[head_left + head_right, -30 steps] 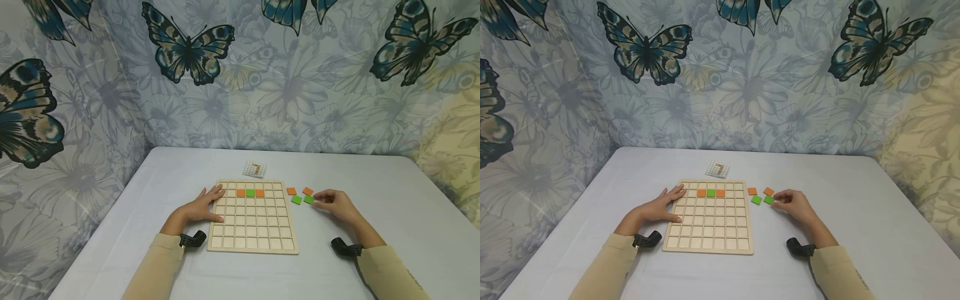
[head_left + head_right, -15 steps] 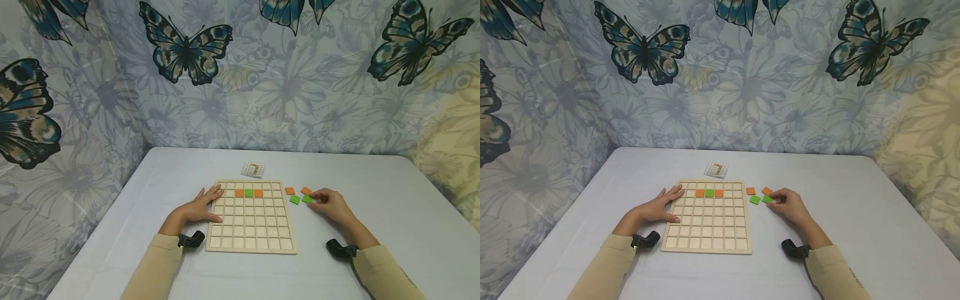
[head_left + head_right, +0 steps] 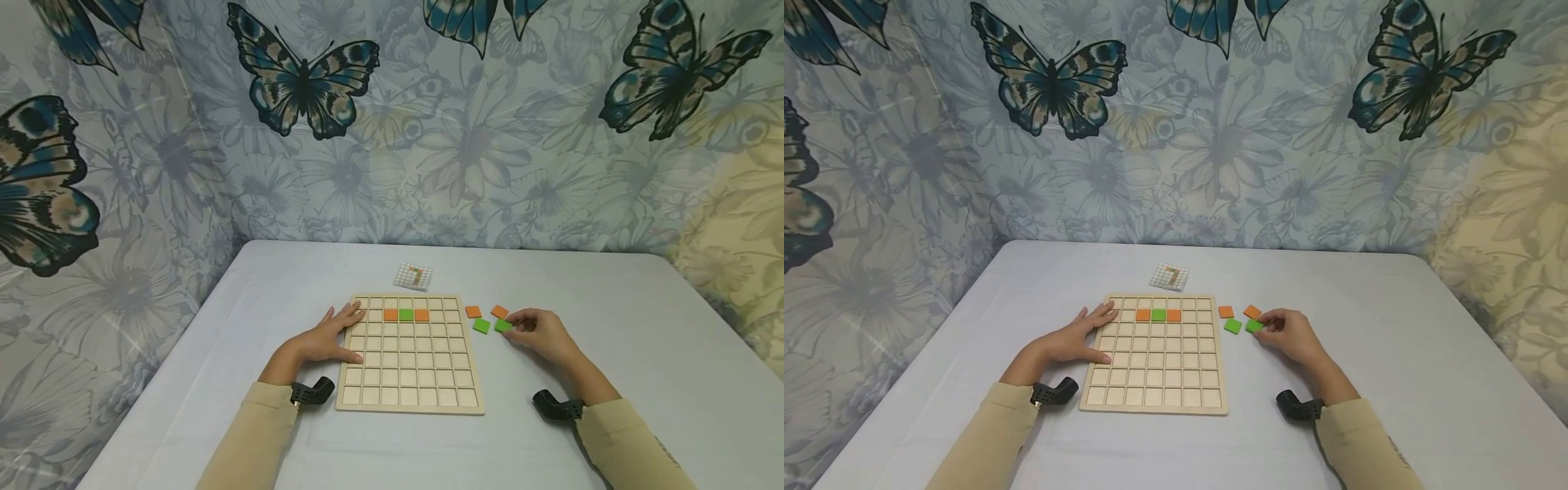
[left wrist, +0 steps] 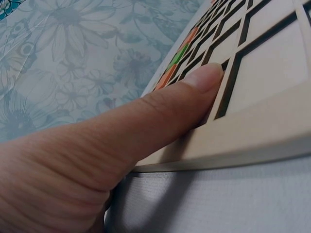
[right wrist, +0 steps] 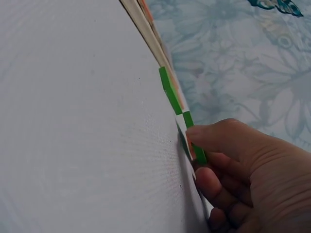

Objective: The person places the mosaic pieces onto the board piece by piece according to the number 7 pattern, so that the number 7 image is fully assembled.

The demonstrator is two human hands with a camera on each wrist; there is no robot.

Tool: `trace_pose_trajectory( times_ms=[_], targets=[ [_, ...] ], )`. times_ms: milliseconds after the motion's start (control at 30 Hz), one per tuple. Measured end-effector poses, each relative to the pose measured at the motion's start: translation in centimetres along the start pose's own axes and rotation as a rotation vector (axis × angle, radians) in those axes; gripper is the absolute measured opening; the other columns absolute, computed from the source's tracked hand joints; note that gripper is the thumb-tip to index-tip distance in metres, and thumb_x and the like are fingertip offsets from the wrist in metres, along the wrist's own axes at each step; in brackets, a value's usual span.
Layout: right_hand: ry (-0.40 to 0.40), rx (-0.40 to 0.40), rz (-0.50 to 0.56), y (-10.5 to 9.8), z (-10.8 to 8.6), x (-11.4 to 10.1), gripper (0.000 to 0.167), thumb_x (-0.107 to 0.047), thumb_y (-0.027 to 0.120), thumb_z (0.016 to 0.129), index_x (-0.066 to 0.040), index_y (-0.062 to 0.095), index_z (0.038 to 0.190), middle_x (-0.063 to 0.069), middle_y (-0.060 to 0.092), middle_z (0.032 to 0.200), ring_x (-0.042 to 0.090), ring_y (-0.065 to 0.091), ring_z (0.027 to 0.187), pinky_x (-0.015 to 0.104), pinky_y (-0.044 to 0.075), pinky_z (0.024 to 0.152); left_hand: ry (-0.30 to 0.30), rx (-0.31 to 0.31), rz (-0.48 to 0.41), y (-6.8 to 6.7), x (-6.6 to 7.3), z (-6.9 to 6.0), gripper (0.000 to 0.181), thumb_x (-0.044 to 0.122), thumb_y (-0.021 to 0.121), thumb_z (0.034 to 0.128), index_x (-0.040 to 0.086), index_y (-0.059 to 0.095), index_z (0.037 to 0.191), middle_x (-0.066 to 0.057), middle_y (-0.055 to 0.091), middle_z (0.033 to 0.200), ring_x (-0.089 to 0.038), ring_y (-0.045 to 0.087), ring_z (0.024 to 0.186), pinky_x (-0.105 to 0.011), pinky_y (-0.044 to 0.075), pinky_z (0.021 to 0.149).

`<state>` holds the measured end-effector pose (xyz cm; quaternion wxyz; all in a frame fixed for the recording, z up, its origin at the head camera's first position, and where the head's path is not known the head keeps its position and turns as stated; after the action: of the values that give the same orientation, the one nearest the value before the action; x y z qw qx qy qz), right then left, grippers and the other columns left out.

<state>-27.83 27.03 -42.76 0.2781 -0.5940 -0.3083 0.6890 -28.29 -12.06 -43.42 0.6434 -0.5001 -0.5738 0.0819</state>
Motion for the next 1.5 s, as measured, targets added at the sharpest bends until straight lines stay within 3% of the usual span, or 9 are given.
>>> trace_pose_trajectory(
  times_ms=[267, 533, 1167, 1500],
  targets=[
    [-0.008, -0.013, 0.071, -0.5, 0.1, -0.4, 0.028, -0.008, 0.071, 0.08, 0.006, 0.066, 0.103, 0.01, 0.064, 0.083, 0.007, 0.051, 0.068, 0.019, 0.045, 0.054, 0.012, -0.009, 0.01, 0.0, 0.2, 0.1, 0.098, 0.037, 0.078, 0.0724, 0.013, 0.022, 0.149, -0.003, 0.003, 0.159, -0.026, -0.005, 0.146, -0.048, -0.01, 0.118],
    [-0.069, -0.025, 0.117, -0.7, 0.2, -1.9, 0.028, -0.007, 0.071, 0.08, 0.006, 0.066, 0.104, 0.016, 0.067, 0.094, 0.004, 0.05, 0.068, 0.019, 0.045, 0.055, 0.009, -0.001, 0.009, 0.0, 0.0, 0.1, 0.099, 0.038, 0.079, 0.0715, 0.012, 0.023, 0.149, -0.004, 0.003, 0.159, -0.026, -0.005, 0.146, -0.047, -0.01, 0.118],
    [-0.089, -0.113, 0.165, 1.2, 1.3, -4.8, 0.028, -0.014, 0.073, 0.079, 0.0, 0.068, 0.103, 0.006, 0.062, 0.076, 0.01, 0.05, 0.065, 0.022, 0.042, 0.051, -0.02, 0.001, -0.021, 0.1, 0.1, -0.2, 0.099, 0.038, 0.079, 0.071, 0.016, 0.023, 0.149, -0.002, 0.004, 0.159, -0.033, -0.013, 0.144, -0.053, -0.006, 0.117],
    [-0.149, -0.138, 0.197, 2.3, 2.0, -6.9, 0.026, -0.011, 0.073, 0.079, 0.0, 0.069, 0.101, 0.008, 0.063, 0.078, 0.013, 0.051, 0.067, 0.022, 0.043, 0.053, -0.021, -0.002, -0.008, -0.1, 0.1, -0.3, 0.099, 0.038, 0.079, 0.0712, 0.015, 0.023, 0.149, -0.002, 0.003, 0.159, -0.032, -0.011, 0.144, -0.052, -0.007, 0.117]
  ],
)
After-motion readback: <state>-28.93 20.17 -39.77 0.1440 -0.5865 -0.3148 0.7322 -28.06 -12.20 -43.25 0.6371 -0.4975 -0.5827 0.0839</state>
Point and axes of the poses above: each hand's wrist, its own z-axis towards the middle knuckle, its own y-axis out of the palm, x = y × z, the point moved 5 cm from there along z, towards the middle knuckle
